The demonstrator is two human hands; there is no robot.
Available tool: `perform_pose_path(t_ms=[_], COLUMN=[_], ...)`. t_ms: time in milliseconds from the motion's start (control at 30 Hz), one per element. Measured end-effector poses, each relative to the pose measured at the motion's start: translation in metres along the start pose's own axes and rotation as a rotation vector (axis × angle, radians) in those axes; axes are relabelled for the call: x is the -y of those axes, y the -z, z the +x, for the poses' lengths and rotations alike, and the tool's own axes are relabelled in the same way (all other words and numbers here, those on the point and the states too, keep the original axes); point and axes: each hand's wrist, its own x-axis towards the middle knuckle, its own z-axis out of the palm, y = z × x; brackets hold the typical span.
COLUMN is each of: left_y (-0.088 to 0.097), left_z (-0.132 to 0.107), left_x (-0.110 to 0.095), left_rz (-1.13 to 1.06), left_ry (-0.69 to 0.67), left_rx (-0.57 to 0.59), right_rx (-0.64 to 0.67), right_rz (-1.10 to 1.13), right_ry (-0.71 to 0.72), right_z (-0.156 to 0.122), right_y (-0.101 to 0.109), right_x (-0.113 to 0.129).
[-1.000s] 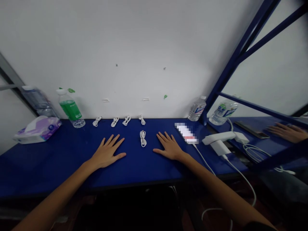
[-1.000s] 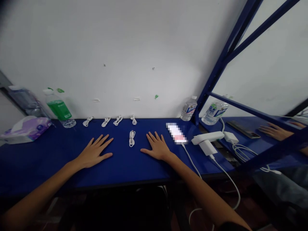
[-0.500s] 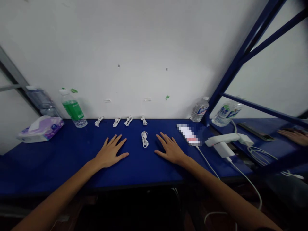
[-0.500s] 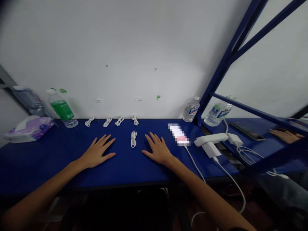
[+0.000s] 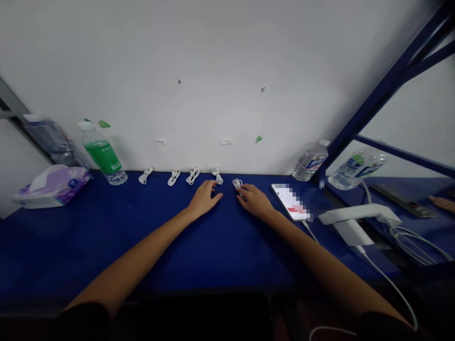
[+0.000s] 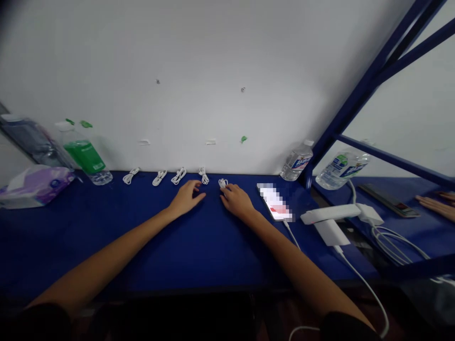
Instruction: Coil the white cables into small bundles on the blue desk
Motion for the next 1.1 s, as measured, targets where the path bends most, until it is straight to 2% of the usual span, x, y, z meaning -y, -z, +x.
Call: perform_pose_path(t_ms=[67,167,233,300,400,500,567,667,733,833,967,1033,1100], left_y=[-0.004,-0.006,-0.005,-0.003,0.002,0.006,0.007,0.005,0.005,0.008,0.013,0.013,0.013], left_z=[0.027,0.065,0.080,0.083,0.067,0.037,0.018,-0.005,-0.013,-0.017,-0.017,-0.018,-0.021], left_x=[0.004,0.006,0.005,0.005,0.005,0.002,-0.002,-0.010,-0.014,-0.016,-0.016,-0.017,-0.019], left_rz=[0.010,0.101,0.113,0.080,-0.029,-0.161,-0.323,-0.704,-0.828,-0.881,-0.895,-0.838,-0.732], left_ry=[0.208,0.406,0.437,0.404,0.318,0.249,0.221,0.190,0.198,0.226,0.187,0.128,0.084], left_rx=[-0.088,-0.021,0.039,0.065,0.107,0.140,0.160,0.206,0.212,0.220,0.294,0.318,0.287], right_rx=[0.009,0.017,0.018,-0.013,-0.123,-0.202,-0.145,0.000,0.014,0.028,0.159,0.155,0.115], right_rz=[-0.044,-0.094,-0.120,-0.135,-0.059,0.212,0.504,0.982,1.208,1.414,1.657,1.678,1.634], right_ry=[-0.073,-0.133,-0.155,-0.146,-0.072,-0.013,0.009,0.001,-0.045,-0.129,-0.178,-0.188,-0.185], right_z=[0.017,0.041,0.049,0.049,0.039,0.029,0.026,0.022,0.019,0.014,0.011,0.011,0.011], right_y=[-0.003,-0.006,-0.006,-0.003,0.000,-0.001,-0.003,-0.008,-0.010,-0.008,-0.004,-0.005,-0.007], right_x=[-0.007,-0.011,-0.010,-0.006,0.004,0.018,0.028,0.042,0.049,0.054,0.053,0.052,0.052])
